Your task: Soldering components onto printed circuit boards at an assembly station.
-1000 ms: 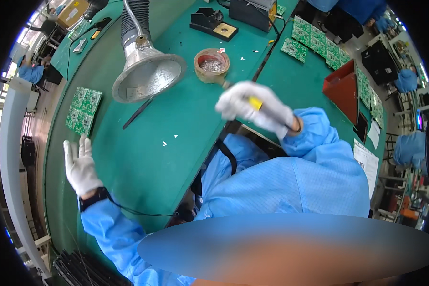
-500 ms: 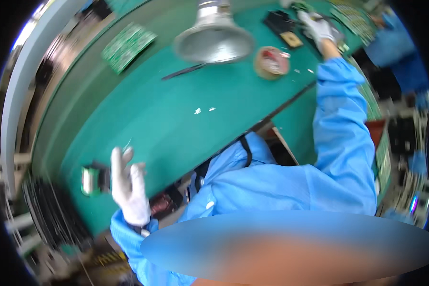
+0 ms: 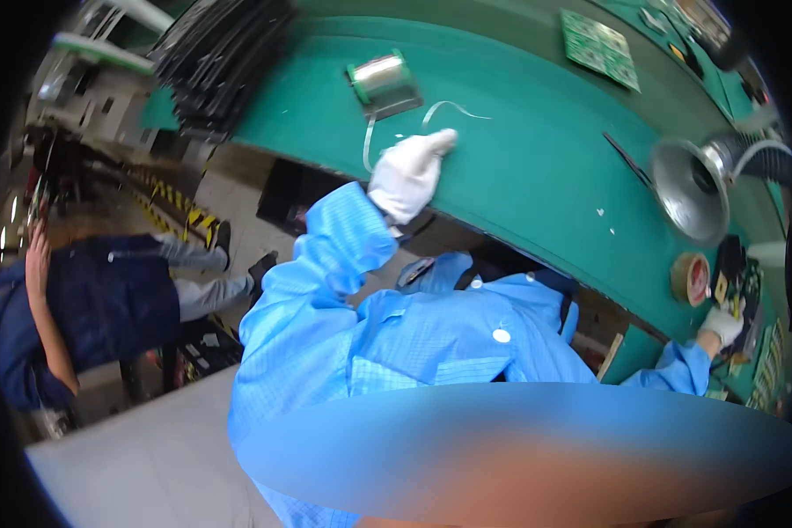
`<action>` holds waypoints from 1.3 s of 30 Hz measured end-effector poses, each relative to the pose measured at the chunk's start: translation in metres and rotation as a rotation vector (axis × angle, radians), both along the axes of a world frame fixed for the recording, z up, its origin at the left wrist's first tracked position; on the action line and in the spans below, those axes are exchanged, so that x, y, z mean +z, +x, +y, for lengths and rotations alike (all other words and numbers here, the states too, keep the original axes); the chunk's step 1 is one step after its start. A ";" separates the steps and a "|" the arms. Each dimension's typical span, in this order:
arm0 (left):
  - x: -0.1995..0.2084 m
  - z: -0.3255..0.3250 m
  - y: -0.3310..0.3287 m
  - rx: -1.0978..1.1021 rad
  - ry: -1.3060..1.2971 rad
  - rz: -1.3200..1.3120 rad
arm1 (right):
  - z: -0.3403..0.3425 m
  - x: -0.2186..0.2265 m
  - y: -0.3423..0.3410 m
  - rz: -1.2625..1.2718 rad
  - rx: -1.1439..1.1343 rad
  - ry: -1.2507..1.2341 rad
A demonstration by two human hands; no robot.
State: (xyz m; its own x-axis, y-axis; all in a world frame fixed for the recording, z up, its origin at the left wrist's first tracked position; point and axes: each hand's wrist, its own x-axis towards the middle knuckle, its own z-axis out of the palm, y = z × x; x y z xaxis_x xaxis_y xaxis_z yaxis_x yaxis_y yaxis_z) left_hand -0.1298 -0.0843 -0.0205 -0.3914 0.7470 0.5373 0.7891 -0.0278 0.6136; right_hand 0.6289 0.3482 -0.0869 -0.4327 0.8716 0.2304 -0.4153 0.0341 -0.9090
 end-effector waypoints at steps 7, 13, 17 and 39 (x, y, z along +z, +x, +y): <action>-0.009 -0.003 0.001 0.107 -0.057 0.282 | -0.034 0.055 -0.101 -0.585 -1.117 -0.150; -0.013 0.000 -0.002 0.089 0.044 0.374 | -0.049 0.026 -0.056 -2.077 -0.811 1.175; -0.014 0.002 -0.001 0.066 0.053 0.355 | -0.086 0.029 -0.042 -2.570 -0.438 1.438; -0.008 -0.008 0.008 -0.093 0.199 -0.549 | -0.346 0.226 -0.680 -0.400 1.085 1.315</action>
State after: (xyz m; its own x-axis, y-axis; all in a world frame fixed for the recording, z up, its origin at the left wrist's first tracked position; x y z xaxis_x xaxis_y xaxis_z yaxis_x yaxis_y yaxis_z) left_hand -0.1216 -0.0923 -0.0283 -0.5895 0.6971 0.4080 0.3460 -0.2385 0.9074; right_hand -0.0511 0.0023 0.1396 -0.8431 -0.4877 0.2267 -0.5240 0.6500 -0.5504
